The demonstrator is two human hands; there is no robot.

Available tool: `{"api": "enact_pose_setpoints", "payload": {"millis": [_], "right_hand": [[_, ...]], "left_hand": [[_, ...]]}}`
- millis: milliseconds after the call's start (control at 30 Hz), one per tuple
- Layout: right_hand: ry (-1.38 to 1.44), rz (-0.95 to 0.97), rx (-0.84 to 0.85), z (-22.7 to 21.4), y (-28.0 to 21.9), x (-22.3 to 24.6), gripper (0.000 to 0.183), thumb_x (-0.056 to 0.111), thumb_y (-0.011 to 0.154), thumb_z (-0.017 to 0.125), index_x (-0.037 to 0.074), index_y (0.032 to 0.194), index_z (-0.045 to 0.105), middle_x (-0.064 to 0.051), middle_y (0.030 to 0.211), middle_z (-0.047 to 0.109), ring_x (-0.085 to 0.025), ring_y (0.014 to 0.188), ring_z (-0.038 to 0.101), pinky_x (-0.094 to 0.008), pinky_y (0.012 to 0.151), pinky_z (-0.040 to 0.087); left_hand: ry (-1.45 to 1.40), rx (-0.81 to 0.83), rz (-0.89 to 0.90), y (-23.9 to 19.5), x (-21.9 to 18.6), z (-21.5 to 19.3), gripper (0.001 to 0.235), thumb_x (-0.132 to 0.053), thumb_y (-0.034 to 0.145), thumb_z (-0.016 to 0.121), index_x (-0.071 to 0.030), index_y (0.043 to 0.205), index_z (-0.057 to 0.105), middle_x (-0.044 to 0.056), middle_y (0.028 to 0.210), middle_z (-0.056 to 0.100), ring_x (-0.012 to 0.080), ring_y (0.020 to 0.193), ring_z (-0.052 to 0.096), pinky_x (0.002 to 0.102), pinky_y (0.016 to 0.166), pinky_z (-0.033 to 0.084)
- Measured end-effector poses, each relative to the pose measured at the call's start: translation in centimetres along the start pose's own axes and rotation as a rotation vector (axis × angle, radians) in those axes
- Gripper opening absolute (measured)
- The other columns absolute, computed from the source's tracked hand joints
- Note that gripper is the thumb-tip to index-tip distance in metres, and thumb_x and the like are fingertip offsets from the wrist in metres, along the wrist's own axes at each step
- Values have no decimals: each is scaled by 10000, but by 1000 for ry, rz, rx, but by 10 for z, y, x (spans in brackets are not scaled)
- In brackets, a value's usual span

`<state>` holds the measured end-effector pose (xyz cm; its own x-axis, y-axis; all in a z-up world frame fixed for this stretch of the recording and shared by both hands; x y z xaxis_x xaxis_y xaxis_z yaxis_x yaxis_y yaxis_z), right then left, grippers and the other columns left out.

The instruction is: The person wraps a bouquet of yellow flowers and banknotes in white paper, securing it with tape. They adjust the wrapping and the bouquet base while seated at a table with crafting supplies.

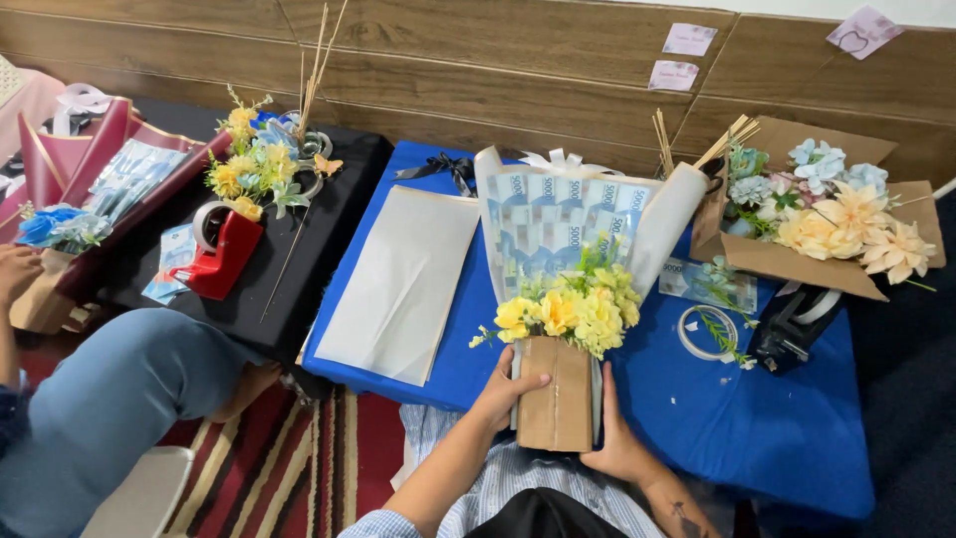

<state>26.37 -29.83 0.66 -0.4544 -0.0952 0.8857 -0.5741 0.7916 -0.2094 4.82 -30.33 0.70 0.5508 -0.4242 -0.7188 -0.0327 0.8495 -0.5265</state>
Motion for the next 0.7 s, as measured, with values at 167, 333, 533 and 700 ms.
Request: {"api": "enact_pose_setpoints", "payload": {"millis": [167, 333, 533, 700], "right_hand": [[567, -156, 240, -20, 12, -2, 1550, 594, 620, 886, 225, 1584, -270, -38, 1703, -166, -171, 1557, 26, -401, 1224, 121], [967, 19, 0, -12, 45, -19, 1353, 604, 567, 777, 180, 1647, 80, -29, 1707, 197, -196, 1519, 271, -433, 1196, 294], [975, 391, -284, 1, 56, -41, 614, 37, 716, 813, 23, 1300, 623, -190, 1227, 706, -356, 1096, 664, -511, 910, 532], [959, 406, -267, -1, 57, -35, 621, 26, 703, 819, 15, 1294, 629, -202, 1230, 709, -370, 1113, 672, -533, 935, 549]], "left_hand": [[-108, -36, -134, 0, 5, 4, 1183, -223, 566, 910, -215, 1585, 309, 166, 1342, 630, 334, 1118, 680, 524, 926, 581], [-10, -27, -101, -5, 4, 9, 970, -251, 579, 899, -195, 1445, 468, 119, 1287, 633, 312, 1078, 680, 473, 871, 575], [204, 65, 140, 0, 5, 9, 875, -321, 631, 875, -184, 1404, 487, 60, 1324, 593, 235, 1196, 608, 402, 965, 545], [224, 74, 172, 3, 4, 7, 852, -319, 634, 901, -179, 1385, 524, 61, 1319, 626, 238, 1174, 641, 416, 952, 569]]}}
Point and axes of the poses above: each hand's wrist, its own y-axis towards the middle knuckle, its own z-axis out of the palm, x = y × z, the point moved 4 cm from there along y, towards the middle knuckle
